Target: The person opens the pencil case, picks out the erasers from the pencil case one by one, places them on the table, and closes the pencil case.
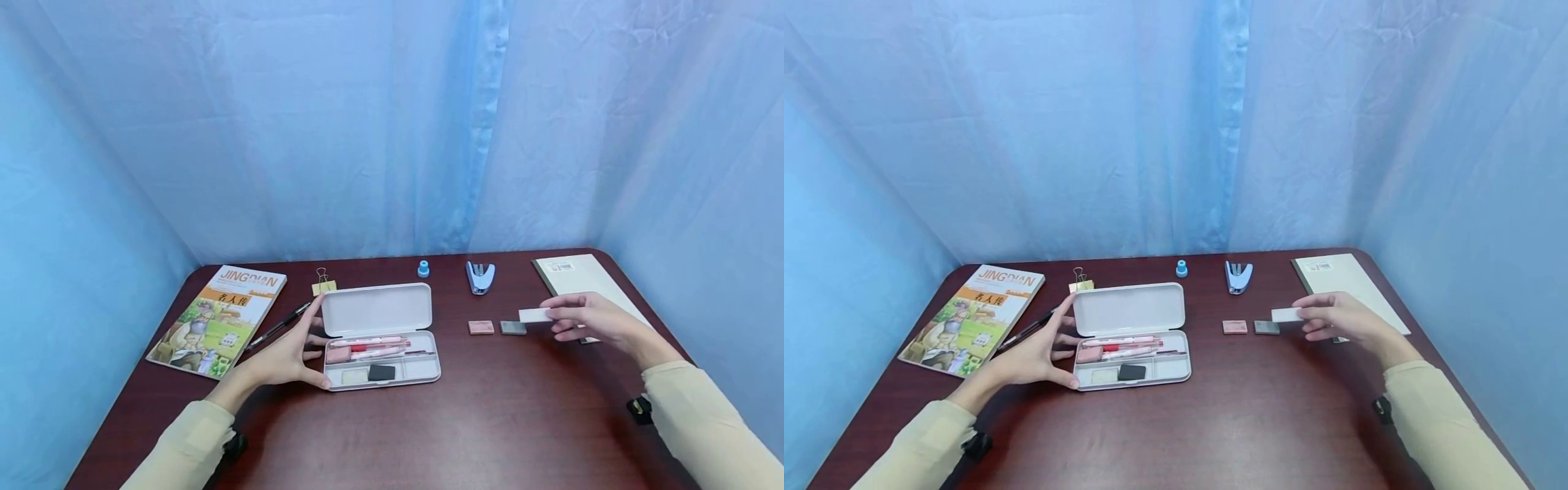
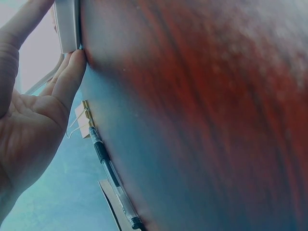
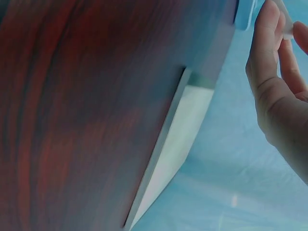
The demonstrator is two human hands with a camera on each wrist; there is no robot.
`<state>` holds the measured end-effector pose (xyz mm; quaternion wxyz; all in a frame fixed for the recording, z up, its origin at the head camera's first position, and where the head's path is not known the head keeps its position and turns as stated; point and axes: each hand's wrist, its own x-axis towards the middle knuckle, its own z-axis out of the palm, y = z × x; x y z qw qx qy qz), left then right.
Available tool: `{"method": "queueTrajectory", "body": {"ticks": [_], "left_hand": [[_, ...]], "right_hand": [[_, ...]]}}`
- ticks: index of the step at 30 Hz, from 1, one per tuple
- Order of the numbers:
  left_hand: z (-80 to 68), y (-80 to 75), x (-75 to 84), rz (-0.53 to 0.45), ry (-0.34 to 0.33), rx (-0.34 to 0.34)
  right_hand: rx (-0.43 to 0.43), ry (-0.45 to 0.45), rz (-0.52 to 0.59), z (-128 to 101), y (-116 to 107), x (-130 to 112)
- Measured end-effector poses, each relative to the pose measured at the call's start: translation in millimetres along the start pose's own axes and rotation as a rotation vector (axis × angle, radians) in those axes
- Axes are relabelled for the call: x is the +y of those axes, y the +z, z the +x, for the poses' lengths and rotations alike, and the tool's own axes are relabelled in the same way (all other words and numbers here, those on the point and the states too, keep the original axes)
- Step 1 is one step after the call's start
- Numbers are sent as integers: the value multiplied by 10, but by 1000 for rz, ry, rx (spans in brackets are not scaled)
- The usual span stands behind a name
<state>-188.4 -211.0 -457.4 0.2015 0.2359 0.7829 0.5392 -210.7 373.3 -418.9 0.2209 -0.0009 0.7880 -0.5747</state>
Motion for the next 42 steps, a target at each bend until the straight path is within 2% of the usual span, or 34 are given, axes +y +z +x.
{"method": "queueTrajectory", "body": {"ticks": [7, 15, 33, 42], "left_hand": [[1, 2, 10, 11, 7, -3], [0, -6, 6, 26, 4, -2], [2, -9, 17, 37, -4, 7], [-1, -2, 17, 28, 0, 3]], "right_hand": [[7, 56, -71, 7, -165, 128], [9, 100, -156, 29, -242, 232], [52, 69, -211, 110, -211, 341], [84, 69, -185, 110, -197, 368]]}}
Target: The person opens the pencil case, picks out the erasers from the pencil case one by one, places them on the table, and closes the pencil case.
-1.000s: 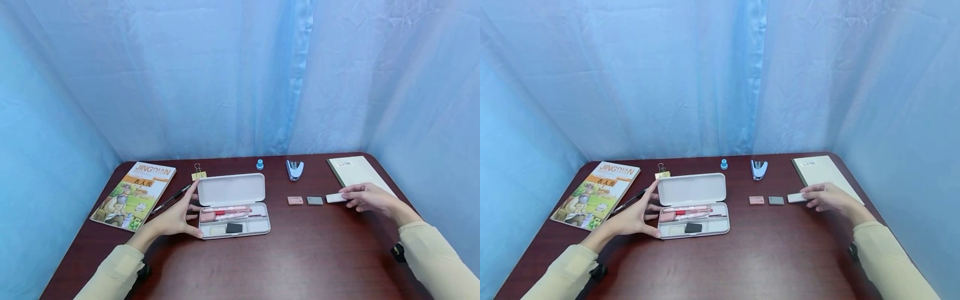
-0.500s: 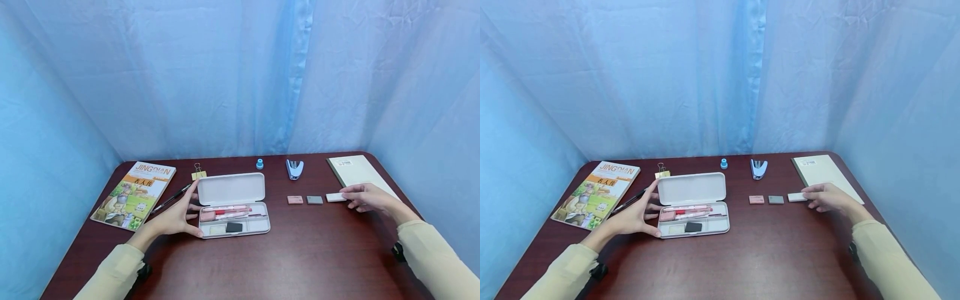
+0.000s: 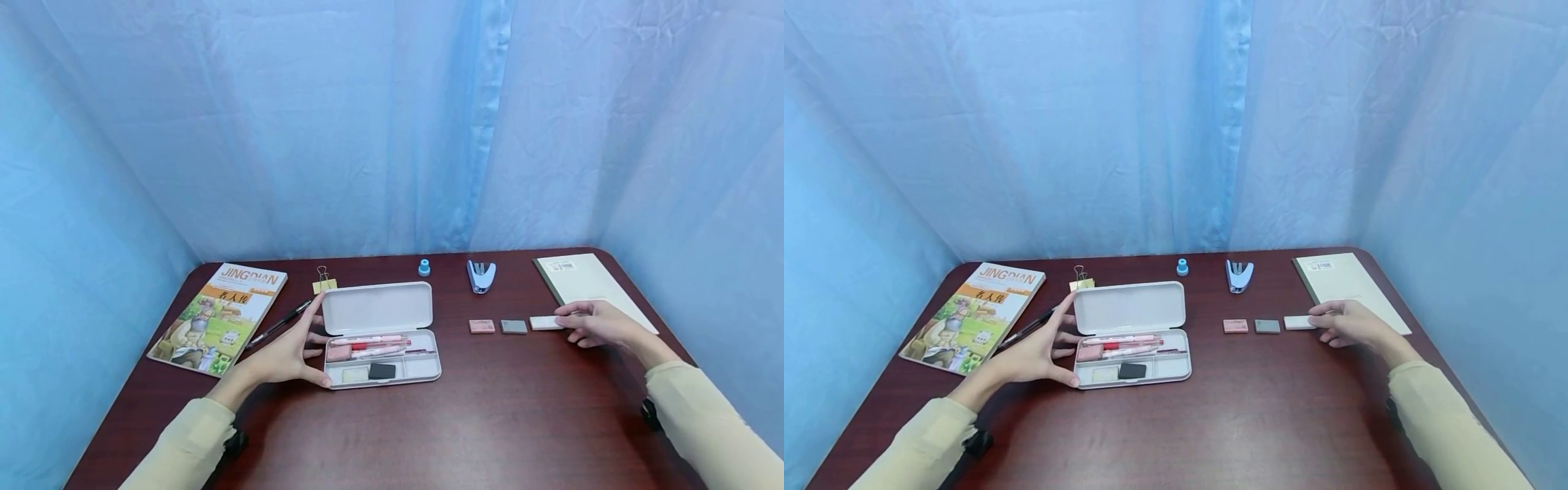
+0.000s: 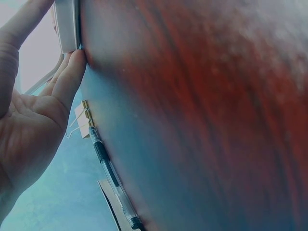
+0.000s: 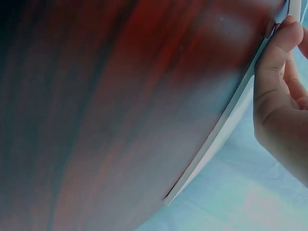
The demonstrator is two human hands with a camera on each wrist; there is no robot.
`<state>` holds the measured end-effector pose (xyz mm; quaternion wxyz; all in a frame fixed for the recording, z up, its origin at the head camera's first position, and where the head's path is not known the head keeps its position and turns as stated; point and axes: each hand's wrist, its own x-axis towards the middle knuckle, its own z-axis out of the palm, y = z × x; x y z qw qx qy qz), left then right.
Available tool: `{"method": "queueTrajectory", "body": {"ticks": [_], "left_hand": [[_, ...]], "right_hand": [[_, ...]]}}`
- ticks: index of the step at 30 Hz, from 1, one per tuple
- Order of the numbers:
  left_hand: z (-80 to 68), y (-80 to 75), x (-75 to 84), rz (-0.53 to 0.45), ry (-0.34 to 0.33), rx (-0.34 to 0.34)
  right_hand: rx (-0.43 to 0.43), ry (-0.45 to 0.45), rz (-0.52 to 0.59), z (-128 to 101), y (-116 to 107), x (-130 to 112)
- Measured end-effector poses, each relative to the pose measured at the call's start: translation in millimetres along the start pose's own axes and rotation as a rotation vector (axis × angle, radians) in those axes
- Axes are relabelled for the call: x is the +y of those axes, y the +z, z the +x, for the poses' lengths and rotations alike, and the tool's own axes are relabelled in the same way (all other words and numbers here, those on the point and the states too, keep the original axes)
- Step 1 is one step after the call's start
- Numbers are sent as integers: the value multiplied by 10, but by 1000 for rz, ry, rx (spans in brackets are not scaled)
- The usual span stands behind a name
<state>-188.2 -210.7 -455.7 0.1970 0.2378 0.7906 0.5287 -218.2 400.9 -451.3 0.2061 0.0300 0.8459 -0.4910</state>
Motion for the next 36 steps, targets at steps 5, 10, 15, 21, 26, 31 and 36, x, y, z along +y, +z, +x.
{"method": "queueTrajectory", "body": {"ticks": [5, 10, 15, 21, 26, 31, 36], "left_hand": [[2, -3, -14, -6, -5, 0], [7, -4, -18, -3, -6, 2], [8, -6, -18, -5, 10, -2], [11, -13, -26, 3, 23, 1], [14, 4, -30, 6, 23, -3], [5, 8, -28, -7, 7, -1], [2, 1, -24, -11, 10, 0]], "right_hand": [[-9, -19, -20, 20, 15, -11], [-18, -29, -31, 45, 19, -29], [-23, -23, -31, 53, 12, -25], [-6, 1, 6, 43, 1, -36], [3, -2, 12, -15, -6, -98], [50, -91, -26, -103, 50, -312], [73, -207, -58, -188, 181, -655]]}}
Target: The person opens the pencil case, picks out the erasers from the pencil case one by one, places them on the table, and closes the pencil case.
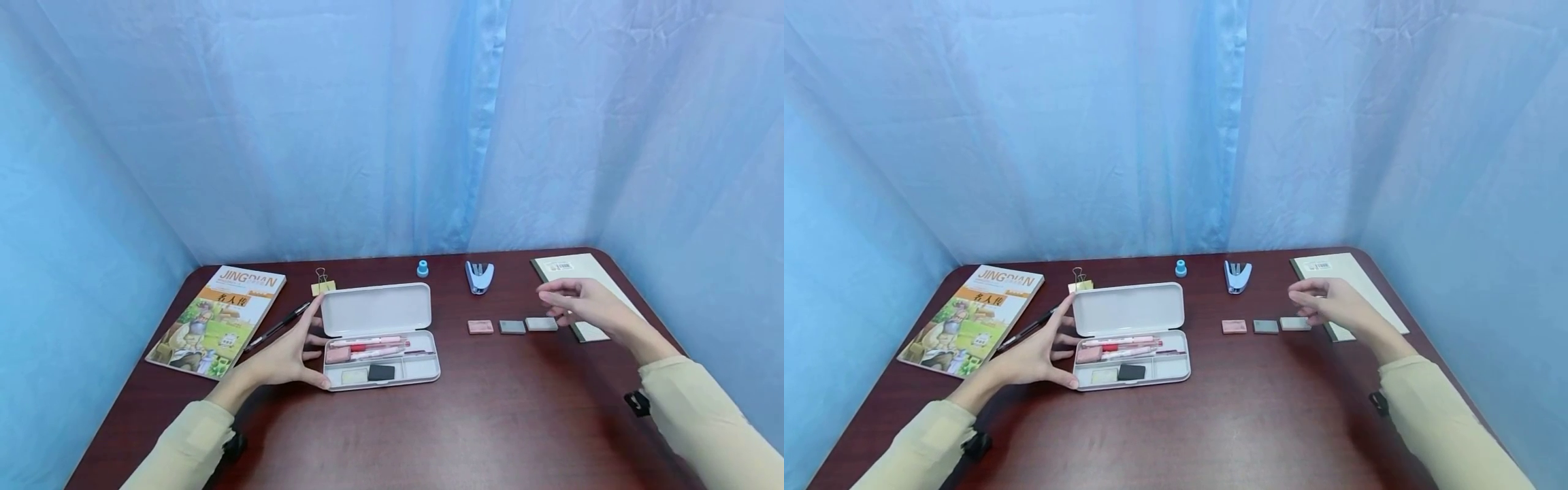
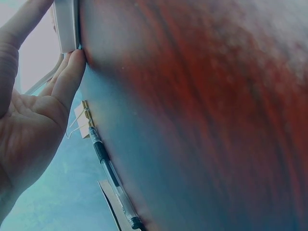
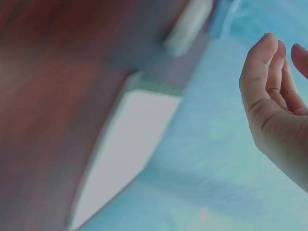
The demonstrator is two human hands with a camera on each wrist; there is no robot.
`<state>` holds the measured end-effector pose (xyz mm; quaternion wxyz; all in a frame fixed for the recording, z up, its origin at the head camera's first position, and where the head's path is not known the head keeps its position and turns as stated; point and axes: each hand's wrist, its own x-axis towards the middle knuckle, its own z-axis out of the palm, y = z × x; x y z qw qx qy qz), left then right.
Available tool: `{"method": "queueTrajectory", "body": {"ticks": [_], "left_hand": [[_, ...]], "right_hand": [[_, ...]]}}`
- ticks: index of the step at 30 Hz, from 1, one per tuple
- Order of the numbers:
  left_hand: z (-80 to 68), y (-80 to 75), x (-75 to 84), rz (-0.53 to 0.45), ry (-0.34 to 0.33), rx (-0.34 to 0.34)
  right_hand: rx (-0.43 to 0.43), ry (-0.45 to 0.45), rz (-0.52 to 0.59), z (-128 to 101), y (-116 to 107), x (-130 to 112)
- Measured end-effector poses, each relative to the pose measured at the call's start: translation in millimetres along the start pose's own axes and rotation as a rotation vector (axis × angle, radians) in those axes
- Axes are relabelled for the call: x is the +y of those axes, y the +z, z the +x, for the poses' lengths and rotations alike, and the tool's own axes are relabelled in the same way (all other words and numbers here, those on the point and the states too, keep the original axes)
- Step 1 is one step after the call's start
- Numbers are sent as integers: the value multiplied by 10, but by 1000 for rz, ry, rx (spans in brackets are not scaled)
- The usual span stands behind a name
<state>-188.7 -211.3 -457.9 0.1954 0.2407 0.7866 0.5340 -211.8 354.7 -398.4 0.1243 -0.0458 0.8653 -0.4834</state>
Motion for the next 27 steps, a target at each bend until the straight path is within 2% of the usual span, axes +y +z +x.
{"method": "queueTrajectory", "body": {"ticks": [5, 9, 16, 21, 27], "left_hand": [[20, 6, 5, 1, 2, -3], [34, 10, 6, -3, 9, -10], [44, 3, 23, 8, -3, -8], [49, 6, 26, 4, -6, -13], [-9, -11, 21, 18, -9, -1]], "right_hand": [[-23, -86, -32, -82, 187, -408], [-64, -131, -28, -117, 355, -645], [-101, -173, 26, -38, 618, -908], [-158, -204, 83, 64, 852, -1033], [-229, -246, 76, 188, 1203, -1193]]}}
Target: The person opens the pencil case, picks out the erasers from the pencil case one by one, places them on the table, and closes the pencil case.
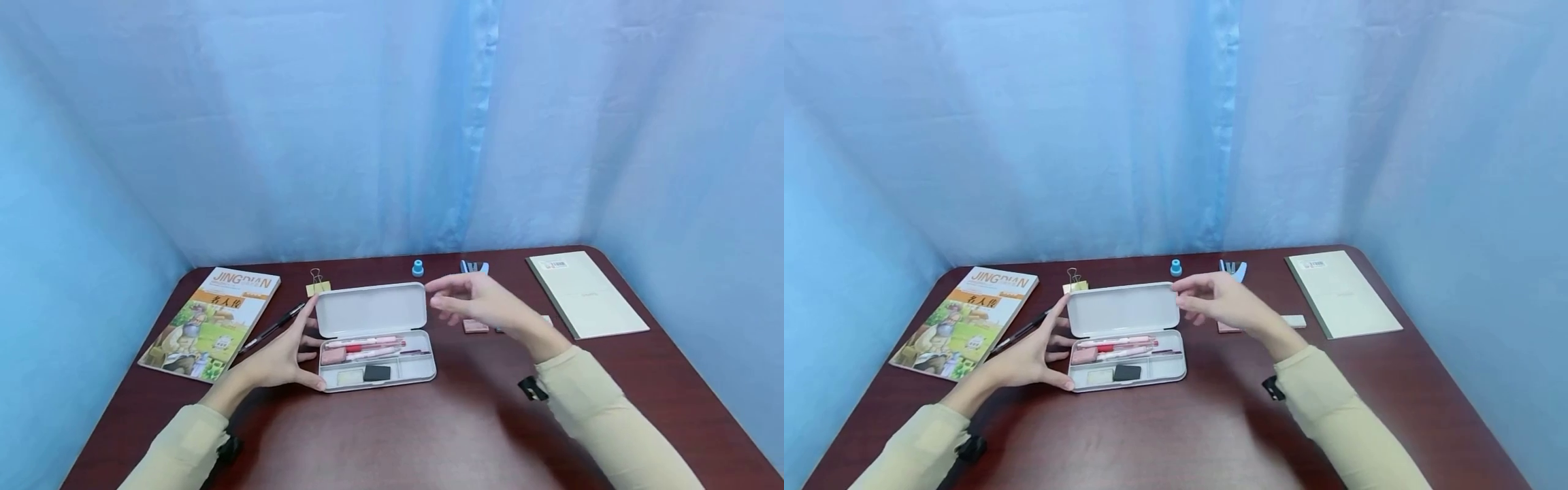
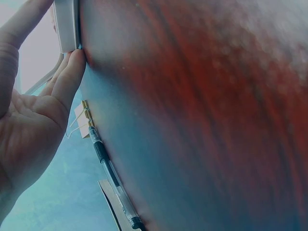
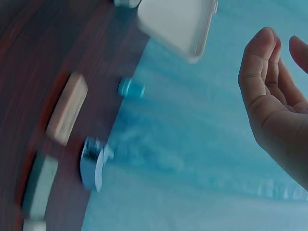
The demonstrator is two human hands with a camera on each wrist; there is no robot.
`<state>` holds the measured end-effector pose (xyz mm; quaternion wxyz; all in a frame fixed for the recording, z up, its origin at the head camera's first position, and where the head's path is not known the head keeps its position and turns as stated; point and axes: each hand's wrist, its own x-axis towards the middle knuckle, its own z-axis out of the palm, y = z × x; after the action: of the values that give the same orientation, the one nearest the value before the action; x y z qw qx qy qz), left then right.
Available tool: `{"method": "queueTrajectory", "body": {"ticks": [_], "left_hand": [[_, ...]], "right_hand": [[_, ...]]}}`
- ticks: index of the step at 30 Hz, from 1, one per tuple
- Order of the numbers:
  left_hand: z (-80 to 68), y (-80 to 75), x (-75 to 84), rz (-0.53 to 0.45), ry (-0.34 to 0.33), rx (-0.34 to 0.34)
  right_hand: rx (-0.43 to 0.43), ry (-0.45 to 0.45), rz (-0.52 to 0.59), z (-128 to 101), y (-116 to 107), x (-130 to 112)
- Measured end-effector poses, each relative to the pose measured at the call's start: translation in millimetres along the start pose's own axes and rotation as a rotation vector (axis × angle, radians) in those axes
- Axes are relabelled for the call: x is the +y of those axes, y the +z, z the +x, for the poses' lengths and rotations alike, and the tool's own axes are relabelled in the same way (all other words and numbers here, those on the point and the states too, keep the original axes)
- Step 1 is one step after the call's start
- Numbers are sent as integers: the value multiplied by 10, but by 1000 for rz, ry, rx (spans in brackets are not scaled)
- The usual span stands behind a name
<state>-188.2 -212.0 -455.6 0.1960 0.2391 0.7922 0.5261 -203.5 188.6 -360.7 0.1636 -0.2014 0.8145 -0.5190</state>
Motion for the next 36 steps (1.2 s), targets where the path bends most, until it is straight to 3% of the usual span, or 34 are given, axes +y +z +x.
{"method": "queueTrajectory", "body": {"ticks": [15, 24, 36], "left_hand": [[-1, 15, -9, 9, 8, 0], [-3, 13, 10, 10, 2, 0], [3, 14, -4, -7, 8, -4]], "right_hand": [[-212, -57, 99, 471, 754, 24], [-234, -15, 53, 627, 1064, 55], [-249, 9, -25, 722, 1308, 99]]}}
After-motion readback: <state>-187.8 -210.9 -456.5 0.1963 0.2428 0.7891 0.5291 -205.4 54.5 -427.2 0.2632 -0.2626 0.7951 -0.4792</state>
